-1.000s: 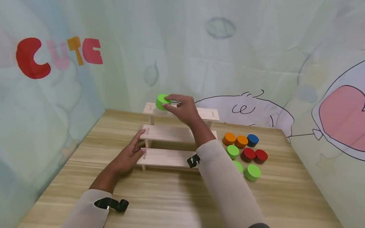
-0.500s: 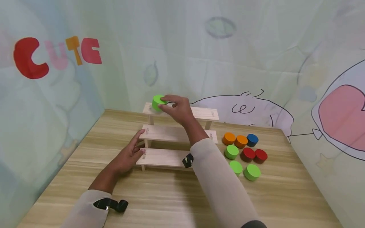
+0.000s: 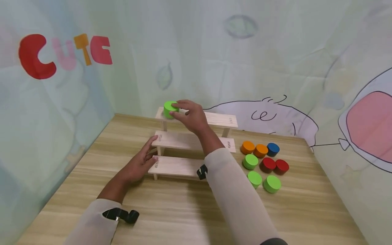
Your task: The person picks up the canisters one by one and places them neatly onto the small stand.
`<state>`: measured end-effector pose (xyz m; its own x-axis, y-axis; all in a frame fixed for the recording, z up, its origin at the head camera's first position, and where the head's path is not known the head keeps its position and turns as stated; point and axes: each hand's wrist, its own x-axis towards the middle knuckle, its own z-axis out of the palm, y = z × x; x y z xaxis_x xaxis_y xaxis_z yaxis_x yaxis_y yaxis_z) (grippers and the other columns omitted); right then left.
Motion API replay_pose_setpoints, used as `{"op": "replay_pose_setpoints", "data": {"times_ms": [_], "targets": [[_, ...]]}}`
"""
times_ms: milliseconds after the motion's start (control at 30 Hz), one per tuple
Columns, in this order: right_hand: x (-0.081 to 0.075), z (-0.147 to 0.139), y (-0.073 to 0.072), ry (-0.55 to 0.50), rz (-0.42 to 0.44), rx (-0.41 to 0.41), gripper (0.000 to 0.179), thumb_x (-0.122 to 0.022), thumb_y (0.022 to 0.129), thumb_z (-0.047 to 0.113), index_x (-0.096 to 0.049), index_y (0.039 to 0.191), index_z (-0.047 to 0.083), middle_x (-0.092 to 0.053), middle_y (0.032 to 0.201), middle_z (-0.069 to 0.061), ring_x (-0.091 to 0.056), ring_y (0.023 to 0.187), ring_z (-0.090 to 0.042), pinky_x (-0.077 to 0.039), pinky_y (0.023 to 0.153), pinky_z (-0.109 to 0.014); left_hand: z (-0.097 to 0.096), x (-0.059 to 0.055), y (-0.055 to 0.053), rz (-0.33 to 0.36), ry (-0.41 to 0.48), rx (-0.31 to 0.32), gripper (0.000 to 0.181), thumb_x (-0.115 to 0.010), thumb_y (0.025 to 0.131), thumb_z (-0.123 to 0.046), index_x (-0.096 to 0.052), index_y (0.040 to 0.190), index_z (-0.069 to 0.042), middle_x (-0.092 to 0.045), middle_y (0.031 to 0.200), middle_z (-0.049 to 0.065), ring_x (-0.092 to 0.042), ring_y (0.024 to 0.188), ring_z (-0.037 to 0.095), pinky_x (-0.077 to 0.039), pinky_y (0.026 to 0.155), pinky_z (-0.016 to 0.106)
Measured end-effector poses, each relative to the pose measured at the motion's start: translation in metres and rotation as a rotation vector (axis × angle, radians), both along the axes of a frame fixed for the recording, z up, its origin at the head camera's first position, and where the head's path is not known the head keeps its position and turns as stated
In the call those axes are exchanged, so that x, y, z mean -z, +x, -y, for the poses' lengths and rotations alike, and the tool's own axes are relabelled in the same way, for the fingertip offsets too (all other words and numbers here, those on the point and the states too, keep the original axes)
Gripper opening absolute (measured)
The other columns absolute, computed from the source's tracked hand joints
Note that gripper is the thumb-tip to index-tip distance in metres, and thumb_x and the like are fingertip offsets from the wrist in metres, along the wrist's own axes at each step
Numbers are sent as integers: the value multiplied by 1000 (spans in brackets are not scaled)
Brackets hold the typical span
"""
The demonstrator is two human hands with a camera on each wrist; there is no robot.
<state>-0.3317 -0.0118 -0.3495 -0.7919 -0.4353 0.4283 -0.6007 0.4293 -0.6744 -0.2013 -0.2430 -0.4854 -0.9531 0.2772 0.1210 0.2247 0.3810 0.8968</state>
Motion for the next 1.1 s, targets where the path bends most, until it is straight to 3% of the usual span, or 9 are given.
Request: {"op": "replay_pose_setpoints", "data": {"times_ms": [400, 600, 767, 900, 1100], "targets": [[-2, -1, 1, -2, 90, 22, 47, -85, 98, 30, -75, 143, 22, -71, 150, -1, -65, 143, -22, -62, 106, -43, -1, 2, -1, -2, 23, 15, 80, -49, 117, -16, -1, 175, -44, -23, 179, 28, -36, 159, 57, -47, 117, 72], [-4, -3, 1, 11, 129, 31, 71, -87, 95, 35, -59, 160, 24, -67, 156, -1, -58, 152, -23, -59, 114, -44, -2, 0, 0, 8, 21, 7, 80, -49, 118, -17, -1, 174, -48, -23, 180, 26, -36, 160, 56, -46, 118, 72], [-3, -6, -1, -10, 152, 22, 89, -92, 90, 35, -48, 167, 21, -68, 155, -2, -56, 153, -24, -58, 115, -46, -3, -2, 1, 9, 12, 10, 81, -49, 117, -17, 0, 175, -45, -23, 179, 27, -37, 159, 57, -46, 118, 72], [-3, -6, -1, -60, 151, -3, 89, -91, 92, 32, -47, 168, 18, -66, 157, -2, -49, 158, -21, -59, 112, -44, -2, -2, 1, 4, -6, -6, 81, -50, 117, -17, 0, 175, -45, -23, 179, 27, -38, 158, 56, -47, 117, 72], [-3, -6, 3, -165, 120, 22, 79, -90, 93, 26, -54, 162, 14, -68, 155, -3, -55, 153, -19, -61, 106, -42, -1, 1, -1, -16, 6, -1, 82, -50, 117, -15, -1, 176, -43, -24, 178, 30, -38, 157, 58, -48, 115, 73]]}}
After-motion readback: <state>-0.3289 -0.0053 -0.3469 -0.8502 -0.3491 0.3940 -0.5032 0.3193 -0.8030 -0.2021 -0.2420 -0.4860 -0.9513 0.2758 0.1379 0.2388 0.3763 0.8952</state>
